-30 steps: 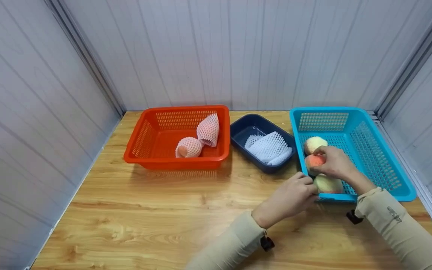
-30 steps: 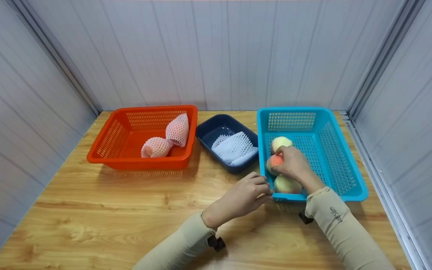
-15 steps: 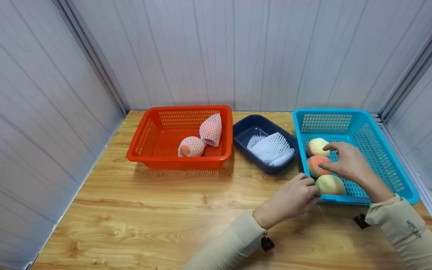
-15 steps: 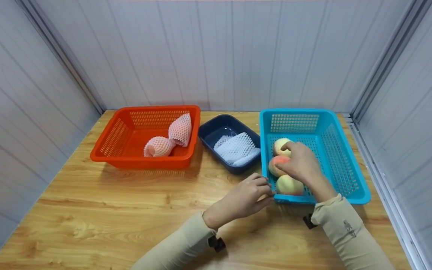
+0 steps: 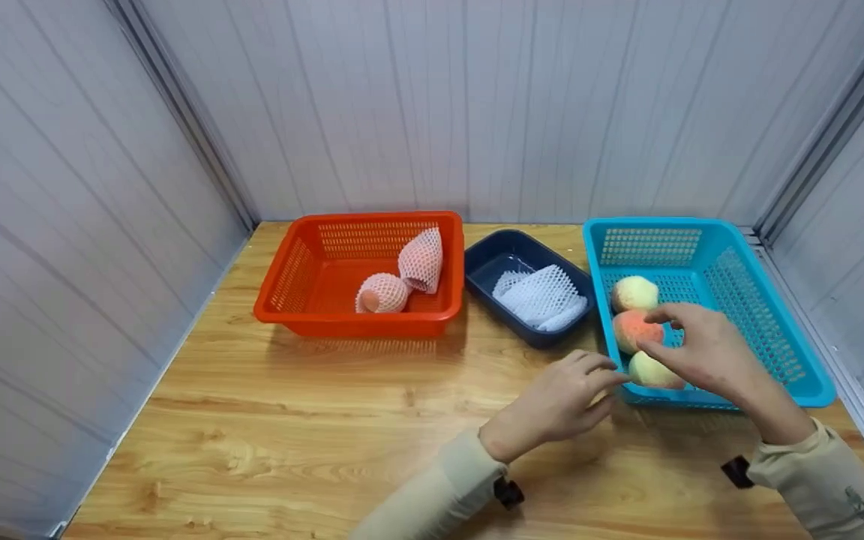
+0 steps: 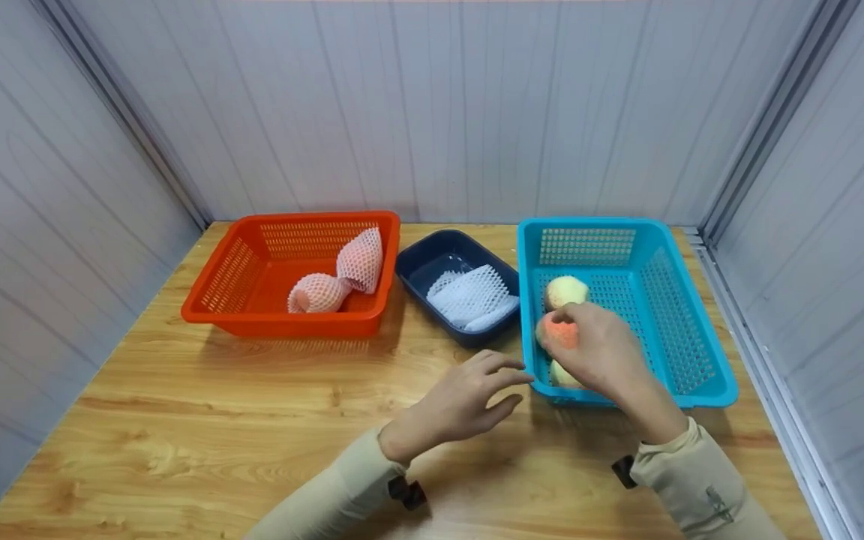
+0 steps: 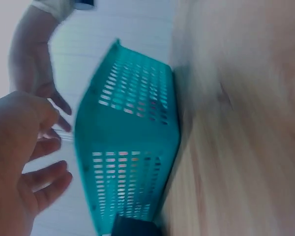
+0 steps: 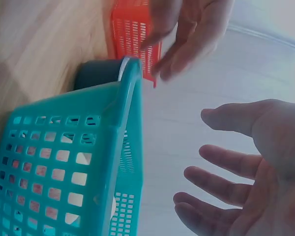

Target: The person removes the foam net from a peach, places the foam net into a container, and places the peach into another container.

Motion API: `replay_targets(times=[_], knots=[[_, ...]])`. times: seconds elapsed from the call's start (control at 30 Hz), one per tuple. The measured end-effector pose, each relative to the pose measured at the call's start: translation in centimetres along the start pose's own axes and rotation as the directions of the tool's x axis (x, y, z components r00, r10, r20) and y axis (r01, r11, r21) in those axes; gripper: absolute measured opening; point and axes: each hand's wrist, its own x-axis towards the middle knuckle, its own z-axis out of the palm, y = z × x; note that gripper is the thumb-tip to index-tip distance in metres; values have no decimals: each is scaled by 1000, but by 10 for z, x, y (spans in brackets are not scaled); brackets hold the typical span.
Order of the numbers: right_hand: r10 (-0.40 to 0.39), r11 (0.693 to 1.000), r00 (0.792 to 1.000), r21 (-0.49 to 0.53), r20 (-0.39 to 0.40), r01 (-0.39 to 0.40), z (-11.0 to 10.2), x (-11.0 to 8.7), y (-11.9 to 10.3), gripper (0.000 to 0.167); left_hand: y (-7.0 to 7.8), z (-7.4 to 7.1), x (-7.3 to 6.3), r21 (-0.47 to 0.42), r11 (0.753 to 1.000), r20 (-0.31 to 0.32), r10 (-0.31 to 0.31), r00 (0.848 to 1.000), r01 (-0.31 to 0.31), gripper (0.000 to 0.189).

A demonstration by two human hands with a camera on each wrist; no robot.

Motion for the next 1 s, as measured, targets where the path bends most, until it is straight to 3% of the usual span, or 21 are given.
replay_targets(times=[0.17,0.33,0.63,0.77,1.0], knots=[[-61,998,997,-25,-56,60,5,-5,-6,29,-5,-26,-24,-6,996,29,-86,996,87,27],[-88,995,994,-52,-59,85,12,-9,-13,25,-17,-49,-52,-2,985,48,-171,984,171,23],[-137,991,989,6,-53,137,21,-15,-18,20,-43,-94,-93,40,952,40,-305,952,304,19],[-195,980,977,19,-85,197,26,-14,-20,20,-56,-118,-104,17,924,59,-382,922,382,19],[-318,939,940,99,-120,330,36,-11,-25,23,-99,-158,-112,-82,837,72,-537,841,542,19]])
